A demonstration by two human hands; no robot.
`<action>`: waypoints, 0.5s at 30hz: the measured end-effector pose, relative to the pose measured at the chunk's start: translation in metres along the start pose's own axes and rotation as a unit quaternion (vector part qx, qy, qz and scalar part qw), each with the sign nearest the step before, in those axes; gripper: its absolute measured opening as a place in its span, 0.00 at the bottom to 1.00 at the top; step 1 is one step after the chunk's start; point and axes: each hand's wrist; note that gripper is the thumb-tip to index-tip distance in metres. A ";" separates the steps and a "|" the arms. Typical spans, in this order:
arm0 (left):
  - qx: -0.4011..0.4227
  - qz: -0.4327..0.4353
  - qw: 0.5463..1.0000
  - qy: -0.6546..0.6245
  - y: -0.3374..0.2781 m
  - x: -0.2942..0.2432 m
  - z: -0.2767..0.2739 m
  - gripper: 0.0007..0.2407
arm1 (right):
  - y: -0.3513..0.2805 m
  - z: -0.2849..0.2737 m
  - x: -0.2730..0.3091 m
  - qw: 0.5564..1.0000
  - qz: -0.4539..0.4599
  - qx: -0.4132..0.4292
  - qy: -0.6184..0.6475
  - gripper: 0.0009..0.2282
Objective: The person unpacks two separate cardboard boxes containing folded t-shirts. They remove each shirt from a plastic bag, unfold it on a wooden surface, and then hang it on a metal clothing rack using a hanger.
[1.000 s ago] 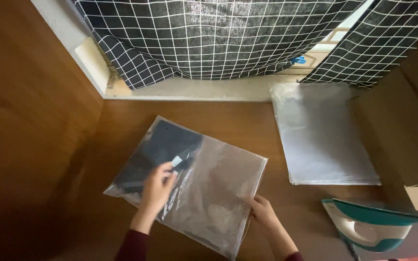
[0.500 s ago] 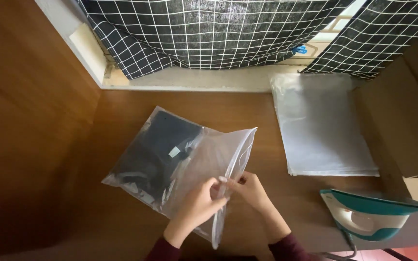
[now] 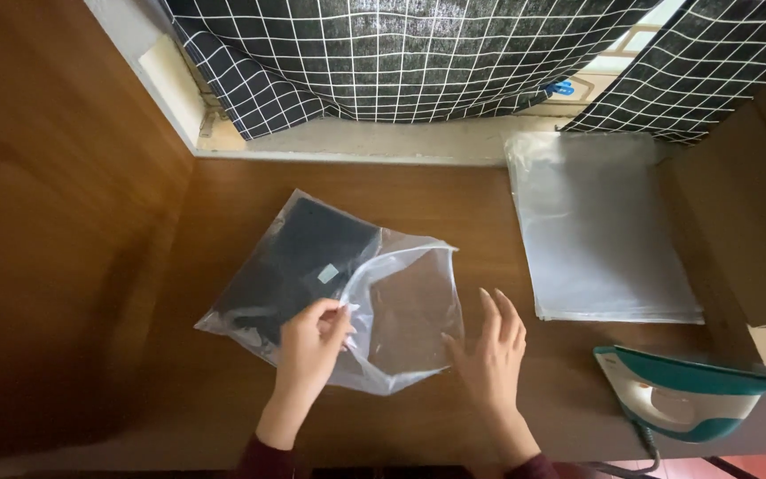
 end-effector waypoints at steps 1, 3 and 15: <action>0.006 0.034 0.999 0.014 0.000 0.000 0.005 0.11 | 0.005 -0.008 0.012 0.995 -0.097 -0.030 -0.013 0.41; 0.011 0.068 0.997 0.027 -0.003 -0.002 0.012 0.10 | 0.015 -0.007 0.021 0.979 -0.194 -0.062 -0.026 0.37; 0.096 0.159 0.982 -0.025 -0.042 -0.019 0.030 0.10 | 0.048 0.119 -0.007 0.870 -0.354 0.342 0.034 0.09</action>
Point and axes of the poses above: each hand's wrist, its own y-axis towards the middle knuckle, its own z-axis out of the palm, x = y × z, and after that the axes turned 12 degrees about -z, right-handed
